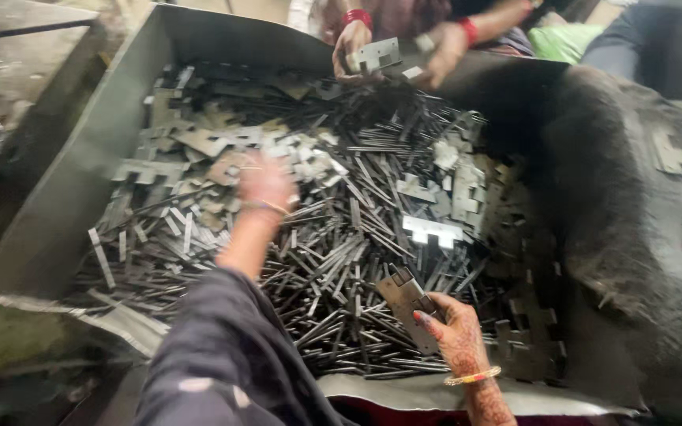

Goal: The person assembles metal hinges by inserting pins into hinge plates. They pick up a hinge plate and a pin from a large bin, insert the pin into the plate, and place the assembled hinge onto a nearby surface. This process is repeated continuously.

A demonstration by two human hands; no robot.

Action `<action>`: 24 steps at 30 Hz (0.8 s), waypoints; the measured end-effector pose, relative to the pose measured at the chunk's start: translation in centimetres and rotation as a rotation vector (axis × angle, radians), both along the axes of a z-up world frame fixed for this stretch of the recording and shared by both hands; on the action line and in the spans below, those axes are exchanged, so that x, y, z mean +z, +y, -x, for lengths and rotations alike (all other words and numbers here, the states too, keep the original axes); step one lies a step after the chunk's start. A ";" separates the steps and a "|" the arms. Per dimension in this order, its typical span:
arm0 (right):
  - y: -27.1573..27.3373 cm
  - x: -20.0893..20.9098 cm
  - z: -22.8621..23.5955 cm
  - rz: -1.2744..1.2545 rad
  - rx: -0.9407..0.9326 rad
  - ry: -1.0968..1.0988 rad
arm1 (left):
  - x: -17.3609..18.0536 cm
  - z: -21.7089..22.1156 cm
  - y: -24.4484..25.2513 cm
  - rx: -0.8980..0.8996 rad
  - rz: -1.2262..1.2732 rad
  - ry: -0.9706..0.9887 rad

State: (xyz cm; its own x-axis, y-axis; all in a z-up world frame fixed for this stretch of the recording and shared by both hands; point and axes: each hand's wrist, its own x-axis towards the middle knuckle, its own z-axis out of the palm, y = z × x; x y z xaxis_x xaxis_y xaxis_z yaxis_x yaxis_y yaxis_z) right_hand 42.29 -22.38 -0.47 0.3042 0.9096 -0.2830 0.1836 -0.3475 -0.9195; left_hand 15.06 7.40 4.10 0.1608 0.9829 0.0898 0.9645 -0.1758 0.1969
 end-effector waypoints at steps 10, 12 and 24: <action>-1.9 5.6 -4.5 -0.330 -0.426 -0.036 | -6.7 9.5 3.2 -0.176 -0.421 0.491; -4.3 8.8 -9.2 -0.512 -0.464 -0.672 | -5.4 11.0 1.5 -0.201 -0.336 0.557; -17.9 8.3 -24.3 -0.375 -0.849 -0.467 | 9.5 5.3 -20.7 -0.157 -0.354 0.160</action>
State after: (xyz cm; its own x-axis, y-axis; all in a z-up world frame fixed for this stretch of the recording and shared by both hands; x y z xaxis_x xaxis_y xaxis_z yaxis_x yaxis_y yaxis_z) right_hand 66.61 -40.27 7.84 0.8924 0.3503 0.2845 0.3778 -0.2352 -0.8955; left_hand 9.79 -13.33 13.64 0.3457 0.8583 0.3793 0.9341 -0.3532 -0.0522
